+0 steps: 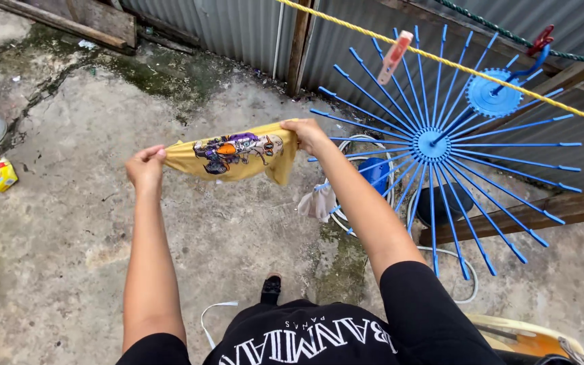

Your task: Hang washed laundry on a circular drying rack and clothesline.

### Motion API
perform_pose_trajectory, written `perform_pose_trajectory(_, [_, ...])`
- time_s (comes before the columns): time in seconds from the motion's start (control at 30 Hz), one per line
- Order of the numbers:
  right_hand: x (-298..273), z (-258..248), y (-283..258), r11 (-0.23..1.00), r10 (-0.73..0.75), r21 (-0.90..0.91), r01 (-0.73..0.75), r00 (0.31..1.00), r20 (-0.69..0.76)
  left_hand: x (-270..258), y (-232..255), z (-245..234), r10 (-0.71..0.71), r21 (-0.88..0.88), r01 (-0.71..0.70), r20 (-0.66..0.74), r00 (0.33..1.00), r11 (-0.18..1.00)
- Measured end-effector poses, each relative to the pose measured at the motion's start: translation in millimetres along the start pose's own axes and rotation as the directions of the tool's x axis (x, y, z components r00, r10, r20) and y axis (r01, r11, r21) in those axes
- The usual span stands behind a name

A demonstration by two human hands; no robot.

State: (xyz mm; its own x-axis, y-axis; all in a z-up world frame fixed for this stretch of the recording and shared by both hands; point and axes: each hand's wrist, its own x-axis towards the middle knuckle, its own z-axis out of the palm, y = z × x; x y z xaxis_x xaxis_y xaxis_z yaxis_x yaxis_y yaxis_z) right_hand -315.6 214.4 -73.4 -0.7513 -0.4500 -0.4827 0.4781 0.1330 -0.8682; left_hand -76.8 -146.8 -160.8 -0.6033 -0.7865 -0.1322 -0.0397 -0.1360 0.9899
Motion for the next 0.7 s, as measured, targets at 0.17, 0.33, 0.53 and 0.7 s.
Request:
perform_pose_trajectory(0.17, [15,1,8,0.964,-0.002,0.258,-0.070,0.963,0.271,16,-1,17,0.243,0.120,-0.240,-0.019,0.970,0.963])
perform_pose_trajectory(0.33, [-78,64,-74,0.962,-0.100,0.271,-0.039,0.871,0.480,15,-24,58,0.112,-0.331,-0.181,-0.218,0.969,0.926])
perform_pose_trajectory(0.53, [-73,100,-84,0.979,-0.081,-0.127,0.158,0.878,0.471,-77,12,143,-0.384,-0.634,0.668,0.547,0.744,0.390])
perform_pose_trajectory(0.7, [-33,78,-91,0.954,-0.064,-0.242,0.179,0.905,0.420,-37,-62,120,-0.455,-0.386,0.768,0.637,0.623,0.511])
